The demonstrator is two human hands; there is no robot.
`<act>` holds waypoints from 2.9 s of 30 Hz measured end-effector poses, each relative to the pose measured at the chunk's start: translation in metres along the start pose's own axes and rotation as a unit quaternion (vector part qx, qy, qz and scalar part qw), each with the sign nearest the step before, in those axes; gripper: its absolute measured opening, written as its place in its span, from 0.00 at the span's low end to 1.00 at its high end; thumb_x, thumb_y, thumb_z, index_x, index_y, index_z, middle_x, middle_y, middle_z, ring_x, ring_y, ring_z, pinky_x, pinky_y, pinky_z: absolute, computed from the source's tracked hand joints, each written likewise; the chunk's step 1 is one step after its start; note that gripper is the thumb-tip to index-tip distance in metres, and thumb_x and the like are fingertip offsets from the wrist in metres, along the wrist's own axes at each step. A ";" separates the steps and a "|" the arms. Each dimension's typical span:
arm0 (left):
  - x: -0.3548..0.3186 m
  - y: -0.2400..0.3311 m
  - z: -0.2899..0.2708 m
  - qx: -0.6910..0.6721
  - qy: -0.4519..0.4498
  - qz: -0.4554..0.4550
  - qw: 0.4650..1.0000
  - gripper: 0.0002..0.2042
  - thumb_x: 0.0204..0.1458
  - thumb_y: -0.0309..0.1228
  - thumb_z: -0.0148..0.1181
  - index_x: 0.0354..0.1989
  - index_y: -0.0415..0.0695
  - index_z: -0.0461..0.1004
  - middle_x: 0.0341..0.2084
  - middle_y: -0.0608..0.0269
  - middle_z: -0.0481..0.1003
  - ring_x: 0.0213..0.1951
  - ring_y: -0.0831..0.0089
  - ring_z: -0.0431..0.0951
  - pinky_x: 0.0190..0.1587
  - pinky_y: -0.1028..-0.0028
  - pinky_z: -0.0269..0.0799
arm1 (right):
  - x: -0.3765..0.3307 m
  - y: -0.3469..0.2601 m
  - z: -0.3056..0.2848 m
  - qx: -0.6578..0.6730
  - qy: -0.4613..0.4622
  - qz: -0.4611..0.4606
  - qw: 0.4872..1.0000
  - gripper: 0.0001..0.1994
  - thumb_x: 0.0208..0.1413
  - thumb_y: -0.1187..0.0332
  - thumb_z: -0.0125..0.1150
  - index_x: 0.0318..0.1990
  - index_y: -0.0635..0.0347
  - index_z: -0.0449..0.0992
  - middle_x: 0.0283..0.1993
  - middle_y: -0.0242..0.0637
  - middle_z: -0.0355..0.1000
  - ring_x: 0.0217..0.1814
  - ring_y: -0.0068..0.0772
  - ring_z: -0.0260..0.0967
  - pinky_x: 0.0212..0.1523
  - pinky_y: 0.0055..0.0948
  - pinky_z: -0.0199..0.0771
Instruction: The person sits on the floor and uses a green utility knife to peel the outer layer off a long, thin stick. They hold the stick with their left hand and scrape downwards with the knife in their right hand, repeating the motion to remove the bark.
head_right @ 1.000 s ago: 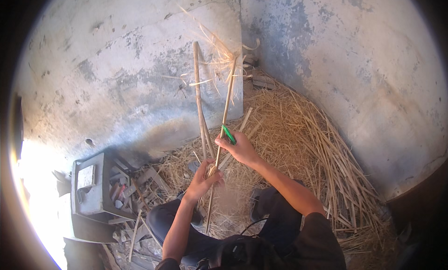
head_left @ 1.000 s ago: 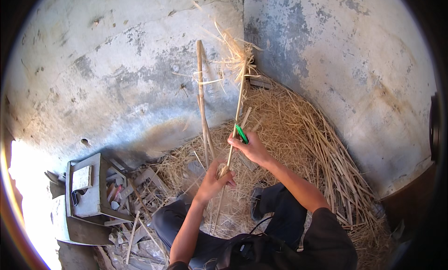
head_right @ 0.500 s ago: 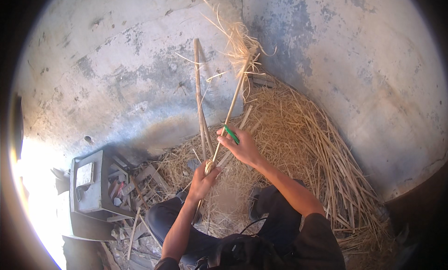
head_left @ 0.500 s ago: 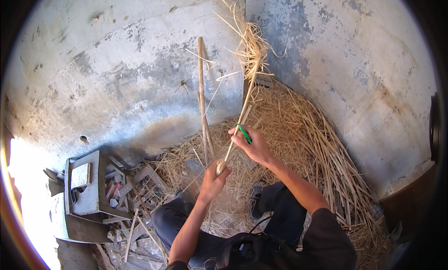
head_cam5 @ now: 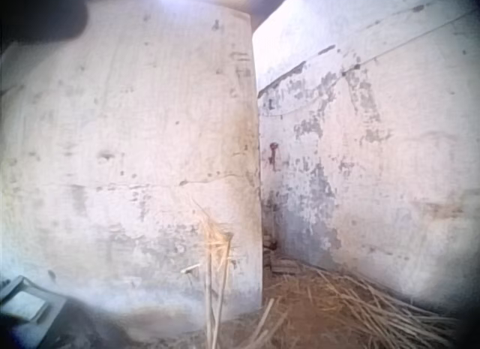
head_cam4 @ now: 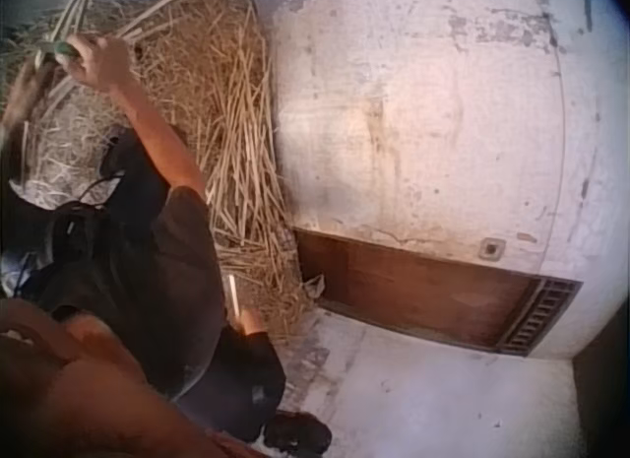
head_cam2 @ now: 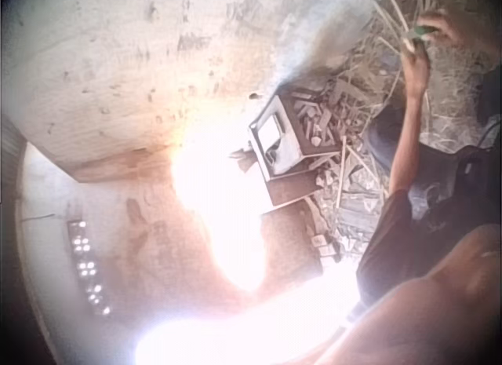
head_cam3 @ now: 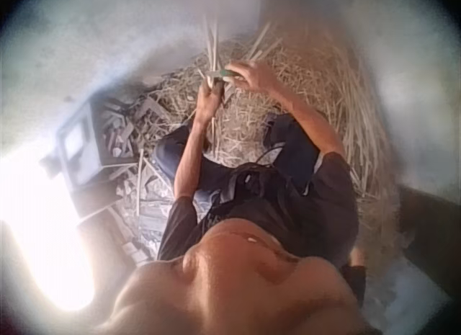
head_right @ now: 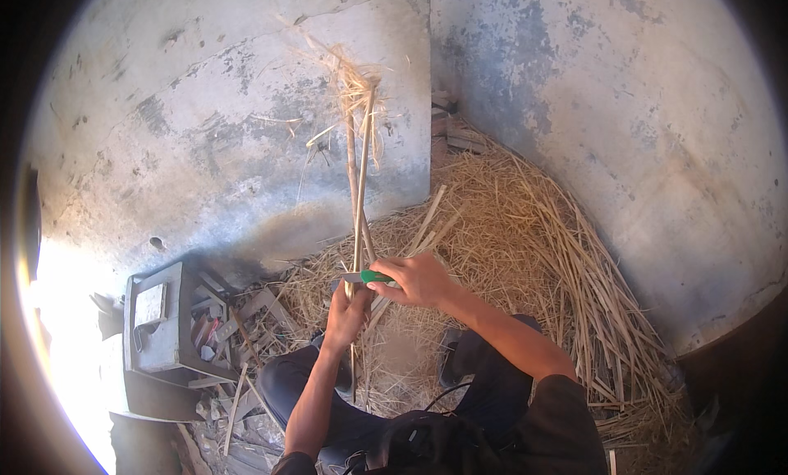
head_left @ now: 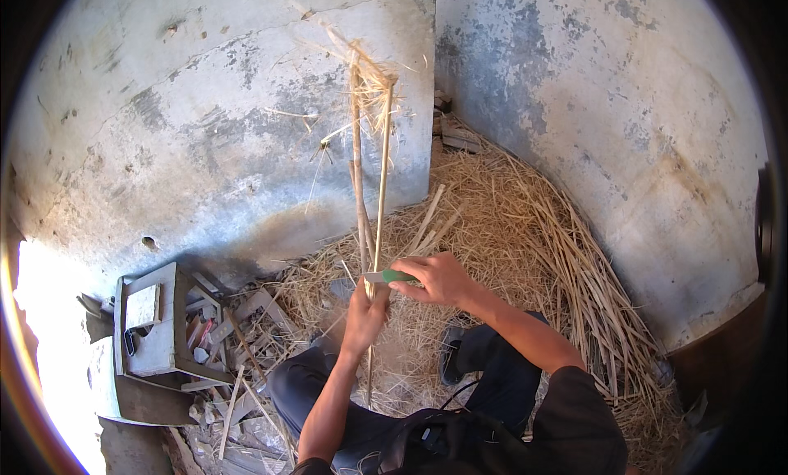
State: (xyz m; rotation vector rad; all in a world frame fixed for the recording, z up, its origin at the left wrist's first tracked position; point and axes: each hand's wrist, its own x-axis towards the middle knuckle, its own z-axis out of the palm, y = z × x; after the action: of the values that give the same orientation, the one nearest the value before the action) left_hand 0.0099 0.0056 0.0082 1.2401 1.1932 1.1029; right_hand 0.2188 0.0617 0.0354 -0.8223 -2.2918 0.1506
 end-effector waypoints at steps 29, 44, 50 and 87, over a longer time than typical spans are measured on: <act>-0.003 0.006 0.007 0.096 0.036 0.079 0.992 0.13 0.72 0.30 0.57 0.57 0.35 0.71 0.27 0.53 0.79 0.29 0.72 0.79 0.31 0.64 0.74 | 0.004 0.006 -0.008 -0.038 0.060 -0.009 0.997 0.17 0.64 0.48 0.71 0.49 0.48 0.89 0.37 0.29 0.87 0.25 0.33 0.83 0.23 0.33 0.80; -0.003 0.005 0.006 0.095 0.026 0.038 0.994 0.13 0.72 0.31 0.57 0.57 0.34 0.72 0.27 0.57 0.78 0.29 0.73 0.78 0.32 0.64 0.73 | 0.003 0.012 -0.006 -0.055 0.039 0.007 0.998 0.17 0.63 0.48 0.73 0.49 0.47 0.91 0.38 0.28 0.88 0.27 0.31 0.84 0.23 0.30 0.79; 0.001 -0.006 0.001 0.017 -0.009 -0.007 1.000 0.11 0.72 0.32 0.58 0.55 0.37 0.72 0.25 0.65 0.75 0.27 0.77 0.76 0.29 0.68 0.71 | 0.004 0.018 -0.007 -0.080 0.069 0.018 0.994 0.19 0.66 0.45 0.69 0.51 0.48 0.91 0.40 0.29 0.89 0.27 0.26 0.84 0.23 0.29 0.78; -0.009 -0.002 0.011 0.166 0.107 0.163 0.967 0.12 0.69 0.25 0.58 0.51 0.30 0.63 0.24 0.31 0.78 0.28 0.34 0.84 0.25 0.50 0.73 | 0.008 0.009 0.001 -0.068 0.076 -0.049 0.994 0.17 0.65 0.48 0.72 0.43 0.51 0.88 0.35 0.29 0.87 0.24 0.31 0.82 0.22 0.32 0.79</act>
State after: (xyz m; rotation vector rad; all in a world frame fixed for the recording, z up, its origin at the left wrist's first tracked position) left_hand 0.0206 -0.0041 0.0066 1.6508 1.4122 1.3409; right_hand 0.2188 0.0739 0.0363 -0.7606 -2.2108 -0.1087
